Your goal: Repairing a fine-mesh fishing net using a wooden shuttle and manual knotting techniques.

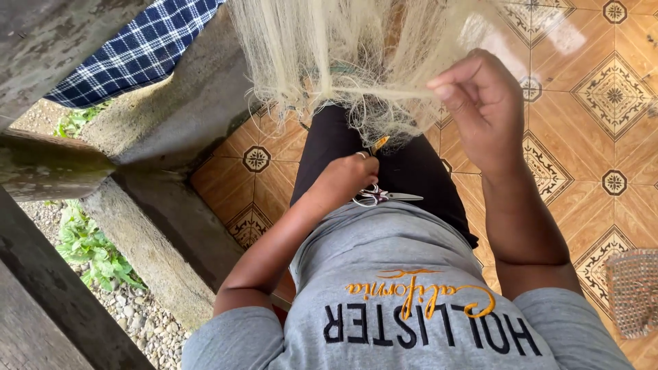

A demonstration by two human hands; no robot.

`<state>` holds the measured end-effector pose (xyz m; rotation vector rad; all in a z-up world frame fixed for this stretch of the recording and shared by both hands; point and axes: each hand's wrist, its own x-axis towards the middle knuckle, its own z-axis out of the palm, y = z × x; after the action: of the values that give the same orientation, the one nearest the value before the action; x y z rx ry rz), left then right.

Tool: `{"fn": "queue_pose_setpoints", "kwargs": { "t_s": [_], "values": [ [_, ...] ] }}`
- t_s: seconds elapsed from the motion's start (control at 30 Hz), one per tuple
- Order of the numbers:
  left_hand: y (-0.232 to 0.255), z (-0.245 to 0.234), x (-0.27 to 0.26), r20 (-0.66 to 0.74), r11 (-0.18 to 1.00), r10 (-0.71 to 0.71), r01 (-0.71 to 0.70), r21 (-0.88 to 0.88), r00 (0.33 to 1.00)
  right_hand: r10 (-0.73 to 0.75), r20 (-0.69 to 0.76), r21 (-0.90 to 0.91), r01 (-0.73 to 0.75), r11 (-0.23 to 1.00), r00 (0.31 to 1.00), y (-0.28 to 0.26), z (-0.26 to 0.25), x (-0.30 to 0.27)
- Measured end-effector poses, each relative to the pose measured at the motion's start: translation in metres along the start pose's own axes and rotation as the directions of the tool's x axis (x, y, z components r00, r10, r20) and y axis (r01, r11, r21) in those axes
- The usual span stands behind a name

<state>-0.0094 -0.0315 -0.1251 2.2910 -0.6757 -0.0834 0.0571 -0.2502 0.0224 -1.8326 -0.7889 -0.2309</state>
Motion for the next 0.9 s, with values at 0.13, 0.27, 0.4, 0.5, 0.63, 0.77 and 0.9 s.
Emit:
{"fn": "queue_pose_setpoints", "kwargs": {
  "t_s": [0.13, 0.27, 0.4, 0.5, 0.63, 0.77, 0.9],
  "values": [
    [0.004, 0.004, 0.007, -0.265, 0.987, -0.154, 0.158, -0.008, 0.952, -0.016, -0.009, 0.051, 0.016, 0.999, 1.000, 0.007, 0.002, -0.006],
    [-0.008, 0.023, 0.020, -0.320, 0.984, -0.180, 0.165, -0.073, 0.930, -0.008, -0.024, 0.104, 0.011, 0.995, 1.000, 0.010, 0.003, -0.009],
    [-0.021, 0.047, 0.032, -0.311, 0.993, -0.115, 0.109, -0.036, 0.943, -0.042, -0.058, 0.034, 0.044, 0.998, 0.997, 0.024, -0.001, -0.010],
    [-0.026, 0.058, 0.032, -0.358, 0.991, -0.077, 0.109, 0.071, 0.931, -0.047, -0.078, 0.085, 0.054, 0.995, 0.996, 0.024, -0.002, -0.014],
    [-0.005, 0.036, 0.019, -0.391, 0.992, 0.008, 0.043, 0.120, 0.921, -0.051, -0.114, 0.119, 0.064, 0.991, 0.992, 0.020, 0.000, -0.018],
    [0.000, 0.022, 0.006, -0.485, 0.932, 0.362, -0.310, 0.186, 0.796, -0.095, -0.185, 0.139, 0.122, 0.983, 0.978, 0.023, -0.001, -0.018],
    [0.002, 0.024, -0.007, -0.592, 0.877, 0.355, -0.476, -0.057, 0.724, -0.127, -0.292, 0.284, 0.212, 0.935, 0.948, 0.037, 0.002, -0.020]
  ]
}}
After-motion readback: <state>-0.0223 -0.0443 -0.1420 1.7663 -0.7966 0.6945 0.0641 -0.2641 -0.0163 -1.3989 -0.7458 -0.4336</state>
